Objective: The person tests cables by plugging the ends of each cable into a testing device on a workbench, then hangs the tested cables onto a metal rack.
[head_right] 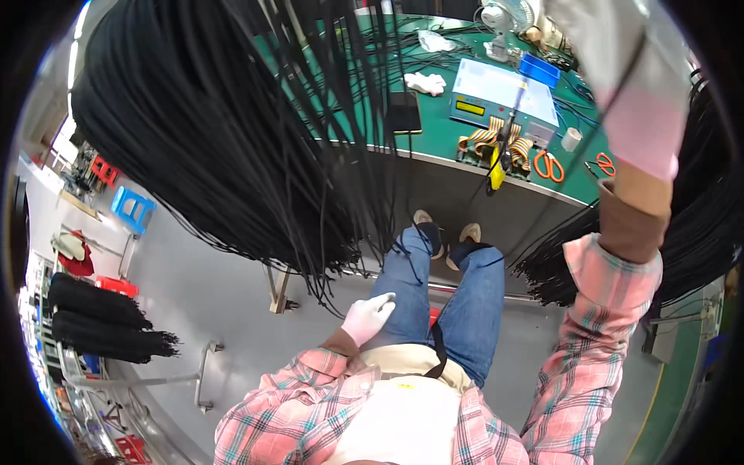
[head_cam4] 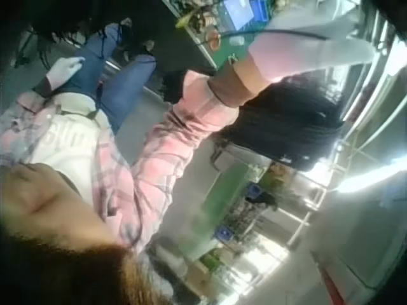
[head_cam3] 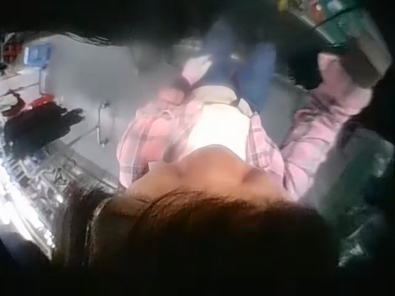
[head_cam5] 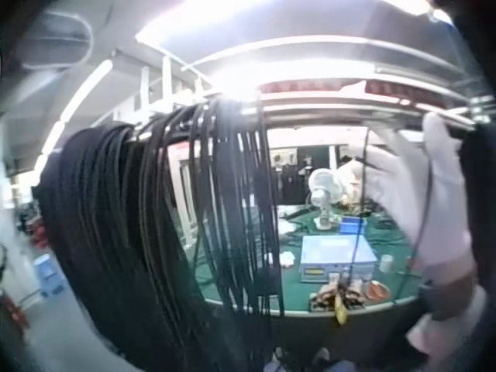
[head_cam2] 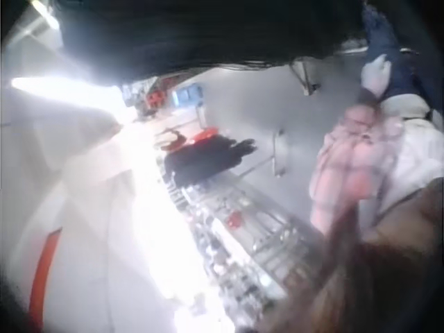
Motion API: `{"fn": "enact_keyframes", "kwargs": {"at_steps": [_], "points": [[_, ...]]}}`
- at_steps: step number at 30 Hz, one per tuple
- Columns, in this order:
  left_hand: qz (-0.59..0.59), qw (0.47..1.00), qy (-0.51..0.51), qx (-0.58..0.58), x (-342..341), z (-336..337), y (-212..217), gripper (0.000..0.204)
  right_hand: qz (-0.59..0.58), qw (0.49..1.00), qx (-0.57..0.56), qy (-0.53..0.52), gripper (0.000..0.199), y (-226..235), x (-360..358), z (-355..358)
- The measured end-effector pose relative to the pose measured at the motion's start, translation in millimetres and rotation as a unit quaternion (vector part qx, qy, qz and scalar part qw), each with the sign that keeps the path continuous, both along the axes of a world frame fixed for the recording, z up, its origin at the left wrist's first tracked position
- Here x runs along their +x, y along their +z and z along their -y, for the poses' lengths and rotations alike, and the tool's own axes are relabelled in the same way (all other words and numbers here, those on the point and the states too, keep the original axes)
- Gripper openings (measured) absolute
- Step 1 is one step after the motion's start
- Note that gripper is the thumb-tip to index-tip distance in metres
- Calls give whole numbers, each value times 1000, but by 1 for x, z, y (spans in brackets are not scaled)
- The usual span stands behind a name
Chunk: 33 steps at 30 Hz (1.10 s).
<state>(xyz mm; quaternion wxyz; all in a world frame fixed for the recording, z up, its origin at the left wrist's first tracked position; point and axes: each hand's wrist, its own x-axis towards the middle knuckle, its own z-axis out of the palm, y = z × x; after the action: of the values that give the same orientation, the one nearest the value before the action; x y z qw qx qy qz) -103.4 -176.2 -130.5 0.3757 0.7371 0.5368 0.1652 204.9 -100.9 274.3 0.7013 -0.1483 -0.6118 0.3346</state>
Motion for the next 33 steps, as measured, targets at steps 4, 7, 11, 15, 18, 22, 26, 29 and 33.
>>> {"fn": "enact_keyframes", "kwargs": {"at_steps": [4,7,11,15,18,22,26,29,33], "points": [[-7,997,71,-43,-32,16,-6,38,48,974,81,-205,46,-21,-66,-17],[13,996,89,-8,-34,22,-8,37,137,924,165,-318,42,-13,-96,8],[9,997,81,-6,-26,21,-9,35,335,791,310,-407,35,-24,-138,55],[-33,997,64,-30,-30,25,-2,35,310,883,105,-338,32,-66,-169,16],[-44,993,86,-60,-27,26,-2,36,238,869,105,-421,31,-78,-152,-4],[-5,996,82,-27,-25,25,-11,36,263,882,36,-388,31,-71,-149,-21],[4,997,75,-5,-27,26,-19,36,173,942,-65,-280,31,-50,-157,-45],[15,997,81,9,-28,28,-18,36,92,974,-135,-160,31,-39,-152,-54],[-26,994,99,-43,-24,28,-8,36,5,984,-109,-141,31,-36,-128,-43]]}}
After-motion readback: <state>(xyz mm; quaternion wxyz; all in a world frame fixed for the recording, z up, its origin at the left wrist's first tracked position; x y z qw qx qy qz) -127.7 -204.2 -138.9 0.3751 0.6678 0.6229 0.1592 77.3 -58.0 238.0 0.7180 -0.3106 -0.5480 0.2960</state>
